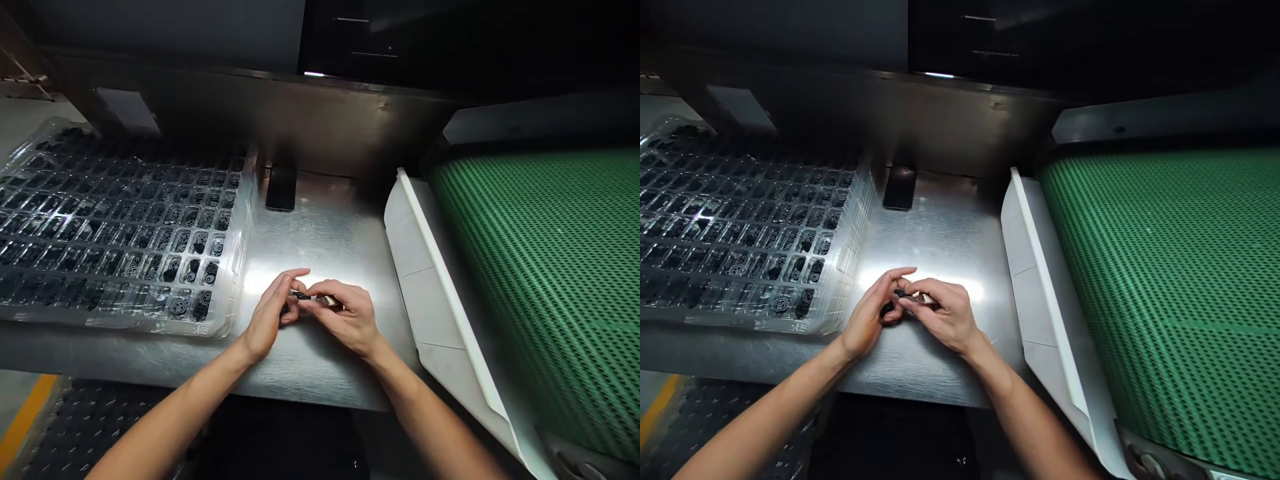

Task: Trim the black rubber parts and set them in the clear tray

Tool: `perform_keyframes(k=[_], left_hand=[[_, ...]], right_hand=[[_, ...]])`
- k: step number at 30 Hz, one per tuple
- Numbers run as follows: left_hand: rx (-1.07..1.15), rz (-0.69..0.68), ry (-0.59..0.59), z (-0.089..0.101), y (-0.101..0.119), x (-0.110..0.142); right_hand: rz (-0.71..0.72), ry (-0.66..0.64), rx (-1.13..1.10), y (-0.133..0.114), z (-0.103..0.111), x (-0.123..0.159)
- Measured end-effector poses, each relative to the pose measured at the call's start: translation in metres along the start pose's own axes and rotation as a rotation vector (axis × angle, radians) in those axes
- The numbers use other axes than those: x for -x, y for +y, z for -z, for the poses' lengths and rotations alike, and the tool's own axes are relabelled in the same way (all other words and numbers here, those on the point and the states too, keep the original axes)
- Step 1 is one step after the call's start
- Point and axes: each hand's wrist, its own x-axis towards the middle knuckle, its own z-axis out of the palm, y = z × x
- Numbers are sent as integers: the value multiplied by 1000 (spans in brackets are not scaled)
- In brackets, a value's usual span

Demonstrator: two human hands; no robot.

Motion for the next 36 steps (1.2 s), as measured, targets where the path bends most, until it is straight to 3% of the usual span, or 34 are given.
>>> perform_keyframes(k=[3,9,17,24,31,36], left_hand=[[5,31,-26,4,-2,2],[79,67,61,4,0,3],[176,102,139,2,3,1],[178,97,125,2,1,2],[157,-39,105,6,5,2],[113,-80,110,7,7,3]], right_hand=[[110,94,90,4,3,1],[395,63,377,6,4,0],[530,85,562,0,4,-3],[520,59,522,0,6,-2],[215,45,168,-4,16,-6],[142,42,186,-5,16,-6]])
